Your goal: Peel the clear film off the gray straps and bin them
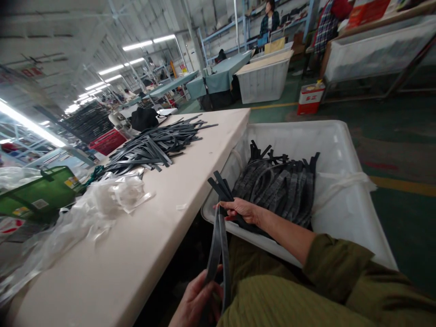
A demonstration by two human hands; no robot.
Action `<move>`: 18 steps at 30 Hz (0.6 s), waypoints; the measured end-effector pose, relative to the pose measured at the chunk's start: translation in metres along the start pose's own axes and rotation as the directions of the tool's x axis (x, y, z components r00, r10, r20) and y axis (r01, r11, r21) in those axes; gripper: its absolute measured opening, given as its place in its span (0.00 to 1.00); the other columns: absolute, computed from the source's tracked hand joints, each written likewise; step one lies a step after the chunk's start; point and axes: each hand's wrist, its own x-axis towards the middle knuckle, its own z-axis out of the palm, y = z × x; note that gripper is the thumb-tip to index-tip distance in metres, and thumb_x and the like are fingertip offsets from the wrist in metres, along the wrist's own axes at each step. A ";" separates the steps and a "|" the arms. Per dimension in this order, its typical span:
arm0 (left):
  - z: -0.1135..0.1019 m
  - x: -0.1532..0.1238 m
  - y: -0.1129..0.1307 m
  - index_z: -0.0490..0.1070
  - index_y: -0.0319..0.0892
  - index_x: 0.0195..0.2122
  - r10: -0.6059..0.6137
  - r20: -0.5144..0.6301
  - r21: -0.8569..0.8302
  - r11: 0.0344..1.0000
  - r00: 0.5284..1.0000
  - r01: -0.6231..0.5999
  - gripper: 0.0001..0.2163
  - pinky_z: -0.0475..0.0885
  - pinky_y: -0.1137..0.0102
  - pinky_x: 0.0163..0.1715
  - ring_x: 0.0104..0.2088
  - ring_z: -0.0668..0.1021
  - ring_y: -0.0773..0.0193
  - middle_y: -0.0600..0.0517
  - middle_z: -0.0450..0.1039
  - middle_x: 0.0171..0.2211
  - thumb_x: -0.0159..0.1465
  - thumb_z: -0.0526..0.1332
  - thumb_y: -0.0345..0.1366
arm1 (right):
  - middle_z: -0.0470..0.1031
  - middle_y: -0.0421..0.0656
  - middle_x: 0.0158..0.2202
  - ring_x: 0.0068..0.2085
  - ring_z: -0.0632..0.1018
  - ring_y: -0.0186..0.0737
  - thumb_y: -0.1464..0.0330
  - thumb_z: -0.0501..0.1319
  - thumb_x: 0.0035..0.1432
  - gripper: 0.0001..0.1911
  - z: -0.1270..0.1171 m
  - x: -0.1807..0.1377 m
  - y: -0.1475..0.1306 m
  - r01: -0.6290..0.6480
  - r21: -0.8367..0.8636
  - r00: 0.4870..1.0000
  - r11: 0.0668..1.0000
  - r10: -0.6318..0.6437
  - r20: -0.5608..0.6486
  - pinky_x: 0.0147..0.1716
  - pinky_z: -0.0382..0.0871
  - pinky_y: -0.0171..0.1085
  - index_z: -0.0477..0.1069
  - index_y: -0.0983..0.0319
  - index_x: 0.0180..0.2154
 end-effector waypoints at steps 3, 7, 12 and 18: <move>-0.001 0.004 -0.009 0.73 0.44 0.54 -0.012 0.002 -0.014 1.000 1.000 0.012 0.31 0.62 0.76 0.18 0.19 0.76 0.68 0.52 0.78 0.30 0.55 0.68 0.57 | 0.53 0.27 0.14 0.16 0.53 0.23 0.57 0.72 0.53 0.18 -0.001 0.000 -0.005 0.052 0.025 0.999 0.998 -0.052 -0.017 0.31 0.75 0.32 0.82 0.66 0.38; -0.009 0.007 -0.011 0.73 0.41 0.54 0.004 -0.012 0.017 1.000 1.000 -0.004 0.33 0.66 0.73 0.22 0.22 0.77 0.65 0.48 0.79 0.31 0.54 0.67 0.59 | 0.53 0.27 0.13 0.16 0.51 0.23 0.55 0.74 0.49 0.20 -0.002 -0.009 -0.019 0.162 0.003 0.981 0.987 -0.161 -0.105 0.25 0.69 0.29 0.82 0.66 0.34; -0.006 0.015 0.039 0.70 0.43 0.59 0.336 -0.165 0.259 0.922 0.927 -0.289 0.29 0.68 0.64 0.53 0.54 0.76 0.51 0.42 0.75 0.55 0.59 0.67 0.50 | 0.67 0.33 0.18 0.17 0.55 0.23 0.55 0.73 0.49 0.19 0.026 -0.038 -0.038 0.301 -0.092 0.936 0.949 -0.312 -0.161 0.22 0.63 0.29 0.82 0.65 0.33; 0.036 0.041 0.081 0.77 0.41 0.50 0.463 -0.060 0.337 0.843 0.884 -0.419 0.21 0.70 0.64 0.50 0.48 0.78 0.50 0.46 0.80 0.45 0.60 0.67 0.48 | 0.75 0.40 0.23 0.20 0.65 0.29 0.52 0.71 0.50 0.22 0.065 -0.074 -0.045 0.401 -0.263 0.896 0.877 -0.435 -0.085 0.16 0.54 0.30 0.82 0.66 0.34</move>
